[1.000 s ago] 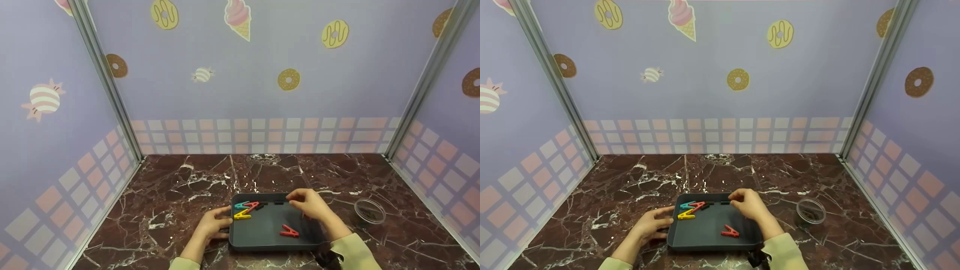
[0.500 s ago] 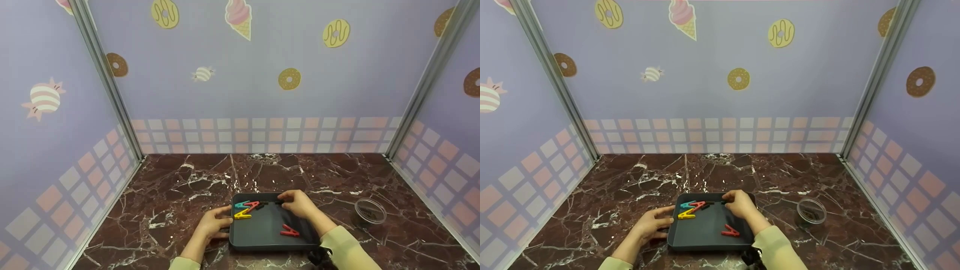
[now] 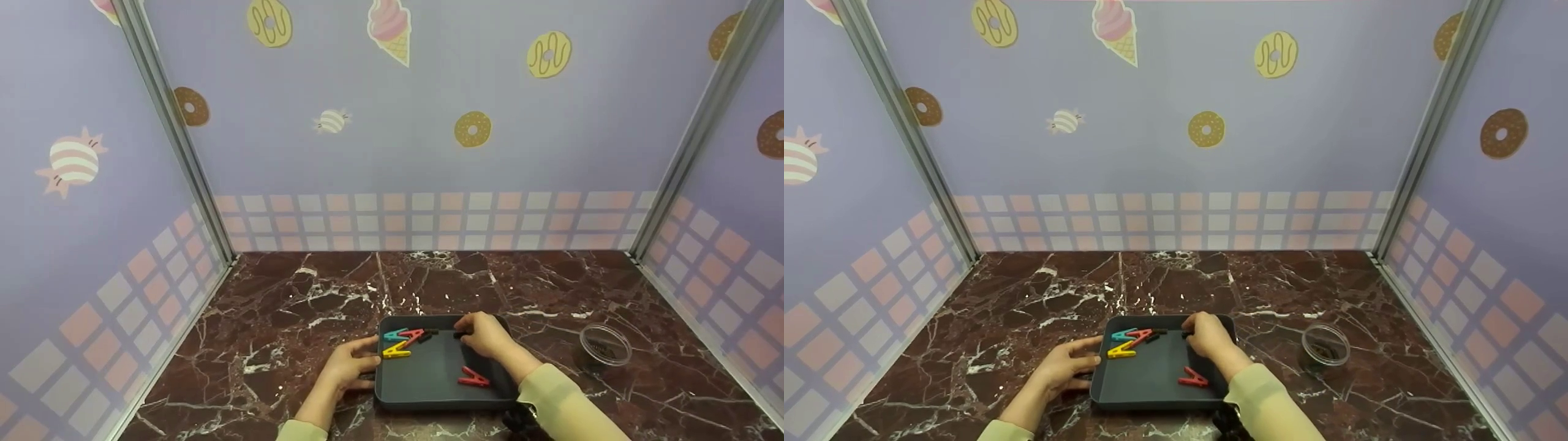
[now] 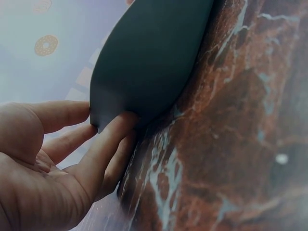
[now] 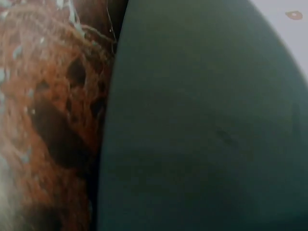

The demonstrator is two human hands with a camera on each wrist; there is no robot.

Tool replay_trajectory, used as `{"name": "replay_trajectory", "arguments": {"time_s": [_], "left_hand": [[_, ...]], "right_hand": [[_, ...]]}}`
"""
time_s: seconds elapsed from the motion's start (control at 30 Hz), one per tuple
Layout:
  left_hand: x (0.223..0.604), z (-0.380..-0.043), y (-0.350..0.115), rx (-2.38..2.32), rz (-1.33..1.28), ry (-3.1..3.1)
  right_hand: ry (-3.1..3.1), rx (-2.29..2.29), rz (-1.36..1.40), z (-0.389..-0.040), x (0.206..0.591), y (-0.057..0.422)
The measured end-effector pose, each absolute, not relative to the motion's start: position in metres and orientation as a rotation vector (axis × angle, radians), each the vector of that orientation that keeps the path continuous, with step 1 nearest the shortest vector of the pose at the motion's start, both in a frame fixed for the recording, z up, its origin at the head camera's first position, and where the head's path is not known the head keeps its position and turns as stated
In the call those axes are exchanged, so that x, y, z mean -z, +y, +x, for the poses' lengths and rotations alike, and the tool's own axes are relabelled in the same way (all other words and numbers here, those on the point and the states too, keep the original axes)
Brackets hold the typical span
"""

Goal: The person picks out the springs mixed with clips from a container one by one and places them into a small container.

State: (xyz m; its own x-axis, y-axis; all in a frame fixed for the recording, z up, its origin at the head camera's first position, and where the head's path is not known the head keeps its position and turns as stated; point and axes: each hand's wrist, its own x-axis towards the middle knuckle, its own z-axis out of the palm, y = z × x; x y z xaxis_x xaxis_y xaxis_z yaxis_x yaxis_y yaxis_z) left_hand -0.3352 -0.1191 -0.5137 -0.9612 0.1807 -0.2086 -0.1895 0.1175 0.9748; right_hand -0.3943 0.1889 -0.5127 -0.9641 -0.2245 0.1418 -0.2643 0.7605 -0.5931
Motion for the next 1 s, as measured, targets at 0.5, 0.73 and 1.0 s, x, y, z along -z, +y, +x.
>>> {"name": "replay_trajectory", "arguments": {"time_s": [0.5, 0.73, 1.0], "left_hand": [[0.513, -0.335, -0.12, -1.931, 0.02, 2.105], [0.514, -0.335, -0.12, -1.932, 0.015, 2.102], [0.514, -0.336, -0.119, -1.94, 0.011, 2.108]], "right_hand": [[-2.923, -0.987, 0.418, -0.396, 0.519, 0.197], [-2.864, -1.045, 0.633, -0.396, 0.516, 0.203], [-2.786, -1.198, 0.826, -0.393, 0.51, 0.212]]}}
